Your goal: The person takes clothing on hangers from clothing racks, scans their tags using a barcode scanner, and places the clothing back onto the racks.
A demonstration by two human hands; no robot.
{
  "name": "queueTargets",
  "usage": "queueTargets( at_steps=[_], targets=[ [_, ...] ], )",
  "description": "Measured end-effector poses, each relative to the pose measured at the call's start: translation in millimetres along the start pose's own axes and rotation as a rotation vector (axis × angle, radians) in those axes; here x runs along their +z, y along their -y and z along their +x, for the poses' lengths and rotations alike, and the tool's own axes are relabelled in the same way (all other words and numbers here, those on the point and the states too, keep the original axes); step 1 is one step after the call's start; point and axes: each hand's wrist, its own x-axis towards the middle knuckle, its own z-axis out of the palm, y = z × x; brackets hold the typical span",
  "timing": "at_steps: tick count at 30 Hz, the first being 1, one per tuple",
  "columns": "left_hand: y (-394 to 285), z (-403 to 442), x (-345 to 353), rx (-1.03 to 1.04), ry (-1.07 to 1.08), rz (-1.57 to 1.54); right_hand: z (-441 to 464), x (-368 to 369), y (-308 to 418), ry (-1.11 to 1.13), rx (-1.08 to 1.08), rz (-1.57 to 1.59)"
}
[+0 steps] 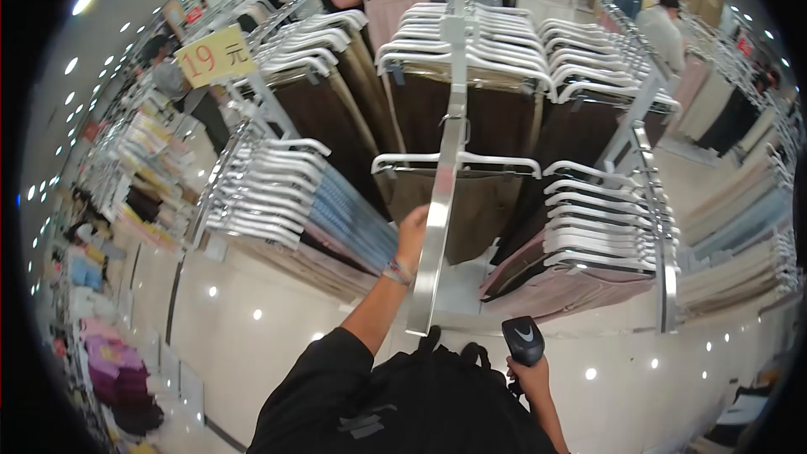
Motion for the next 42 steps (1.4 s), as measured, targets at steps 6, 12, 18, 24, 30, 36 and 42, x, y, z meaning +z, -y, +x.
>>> queueTargets(
  at_steps=[6,12,18,24,30,36,42],
  targets=[
    [96,-134,-82,-0.32,-0.025,0.227,35,6,14,0.169,-0.041,-0.14],
    [110,-224,-192,-0.487,-0.544,-0.123,52,39,26,0.301,-0.158,-0.216],
    [75,-182,-273,-0.245,-0.798,-0.213,37,83,30,0.323,-0.182,-0.246],
    [3,-103,-335,0.135,-0.643,-0.356,17,141,2,0.219,-0.151,-0.247],
    [-42,-76,-358,0.095,-0.562,-0.402,-9,218,-5,0.179,-0.268,-0.231],
    [-41,-62,-389,0.027,-0.424,-0.42,-35,272,-8,0.144,-0.159,-0.278],
    [-37,-64,-394,0.021,-0.414,-0.457,-43,292,-25,0.068,-0.354,-0.338]
  ],
)
